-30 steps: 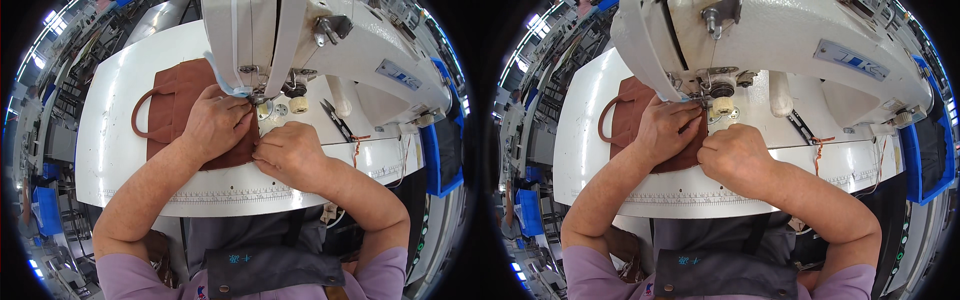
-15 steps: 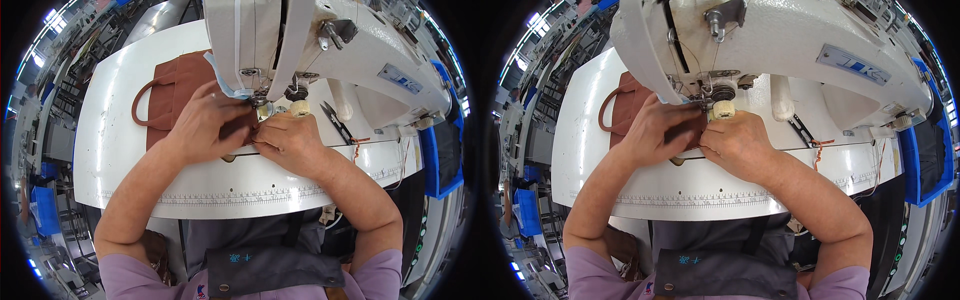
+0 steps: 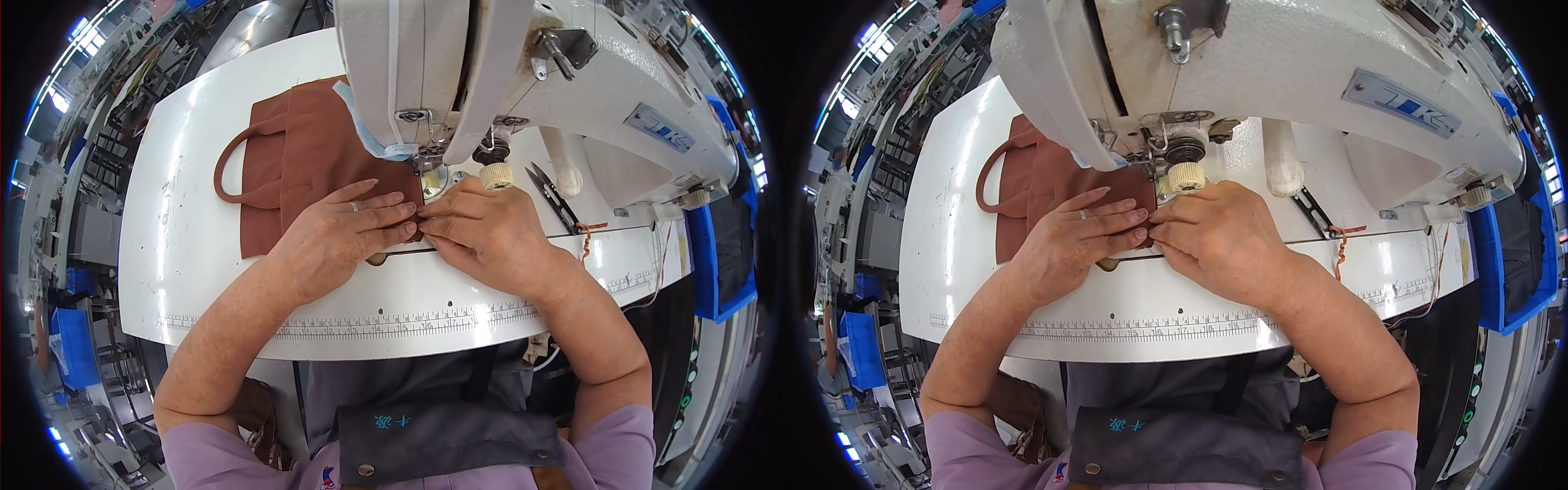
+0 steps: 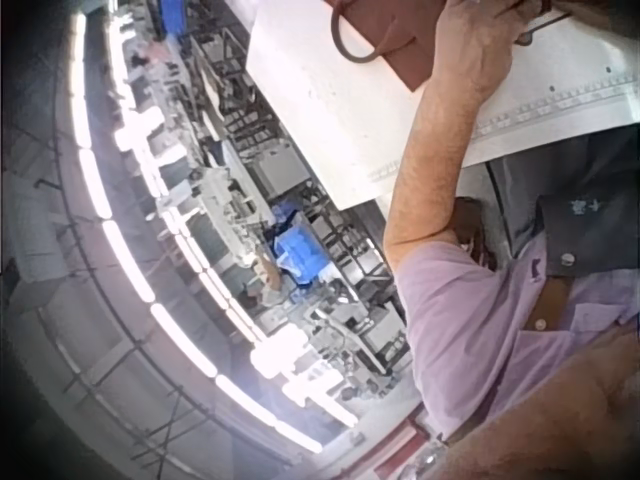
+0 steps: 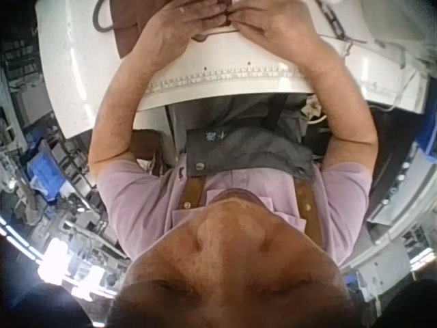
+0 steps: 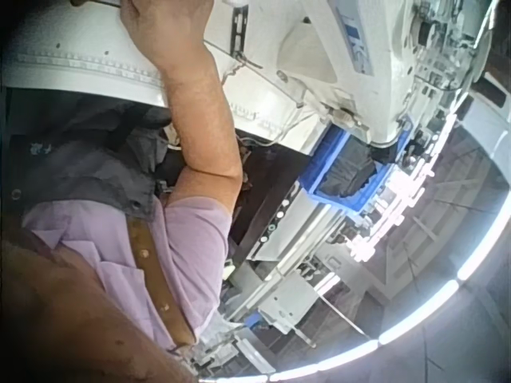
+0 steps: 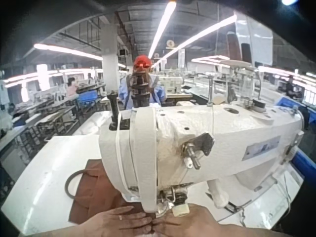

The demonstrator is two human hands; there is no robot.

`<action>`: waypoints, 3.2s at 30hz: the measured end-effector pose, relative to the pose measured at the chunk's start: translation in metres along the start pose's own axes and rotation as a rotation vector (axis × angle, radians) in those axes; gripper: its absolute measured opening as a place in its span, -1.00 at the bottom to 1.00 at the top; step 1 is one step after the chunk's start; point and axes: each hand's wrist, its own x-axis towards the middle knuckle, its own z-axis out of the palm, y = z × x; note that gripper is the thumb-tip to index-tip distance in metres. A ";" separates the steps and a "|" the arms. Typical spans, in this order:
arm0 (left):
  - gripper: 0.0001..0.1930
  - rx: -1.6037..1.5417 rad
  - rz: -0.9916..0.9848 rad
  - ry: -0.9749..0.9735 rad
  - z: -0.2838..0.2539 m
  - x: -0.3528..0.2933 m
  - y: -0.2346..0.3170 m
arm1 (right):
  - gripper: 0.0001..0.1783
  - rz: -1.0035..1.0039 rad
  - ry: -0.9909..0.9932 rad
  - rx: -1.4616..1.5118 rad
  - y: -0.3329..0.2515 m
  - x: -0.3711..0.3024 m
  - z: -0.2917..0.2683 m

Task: The person operates an industrial sewing machine to stitch the edges of brown fabric tote bags. They guide the bags under the needle, aligning the seams and occasionally using a small tool to assist with the stitching process. Completed bags are stacked on the table to the left.

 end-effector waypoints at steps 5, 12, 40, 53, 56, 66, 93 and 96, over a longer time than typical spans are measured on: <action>-0.57 -0.031 0.027 0.085 0.006 0.006 -0.021 | -0.77 0.117 -0.027 -0.053 0.004 0.000 -0.001; -0.60 0.014 -0.001 0.143 0.005 0.022 -0.037 | -0.74 0.251 -0.079 -0.184 0.002 0.006 0.002; -0.52 0.288 -0.236 0.063 0.020 0.026 0.004 | -0.79 0.210 -0.035 -0.211 0.006 0.005 0.003; -0.52 0.163 -0.343 -0.064 -0.007 0.043 0.016 | -0.77 0.233 -0.059 -0.189 0.009 0.003 0.002; -0.55 0.049 -0.265 -0.105 -0.021 0.040 -0.012 | -0.77 0.221 -0.041 -0.183 0.009 0.002 0.004; -0.47 0.083 -0.443 -0.087 0.004 0.020 0.023 | -0.78 0.208 -0.007 -0.185 0.012 -0.001 0.008; -0.40 0.129 -0.466 -0.004 0.022 0.027 0.037 | -0.77 0.188 -0.027 -0.219 0.011 -0.001 0.008; -0.39 0.152 -0.476 0.000 0.027 0.030 0.037 | -0.76 0.189 -0.026 -0.242 0.012 -0.002 0.007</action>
